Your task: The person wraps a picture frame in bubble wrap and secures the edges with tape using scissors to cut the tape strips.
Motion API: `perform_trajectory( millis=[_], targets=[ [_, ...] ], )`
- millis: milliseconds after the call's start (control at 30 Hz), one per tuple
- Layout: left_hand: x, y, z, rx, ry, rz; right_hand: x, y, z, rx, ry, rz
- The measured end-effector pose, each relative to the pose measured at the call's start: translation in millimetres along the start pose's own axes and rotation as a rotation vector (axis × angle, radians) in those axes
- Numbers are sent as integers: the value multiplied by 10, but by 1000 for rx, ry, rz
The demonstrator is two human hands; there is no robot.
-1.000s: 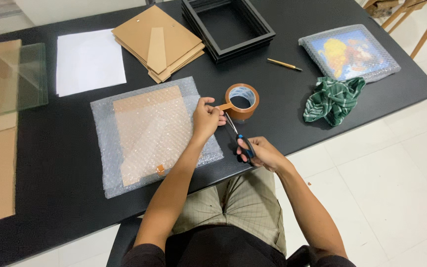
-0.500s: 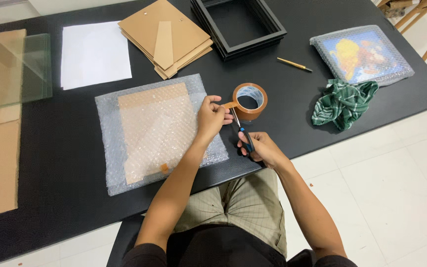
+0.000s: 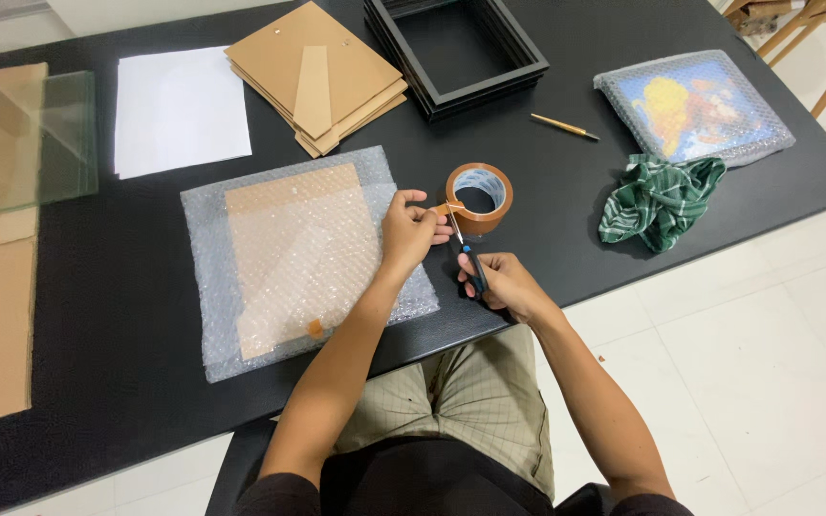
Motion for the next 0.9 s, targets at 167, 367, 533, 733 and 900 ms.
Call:
perform_trajectory(
  millis=[167,367,533,733,900],
  targets=[
    [14,22,-14,5,-16,-2,3,-19,6,14,18,1],
    [12,11,-15,0,-13,7,-32,-73,40,4,18,-16],
    [36,-18,-14,0,-21,7,30,22,4,4,12,-30],
    [-9,30,-8,0,-23,-1,80,93,-37,-1,21,-53],
    [-37,55,-5,29,-22,34,116,139,-26,2,13,-78]
  ],
)
Point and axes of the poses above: each hand's wrist, its own x-axis towards the middle knuckle, its own z-axis out of the palm, y = z × x, the point moved 3 cm from there along x, towards the middle knuckle
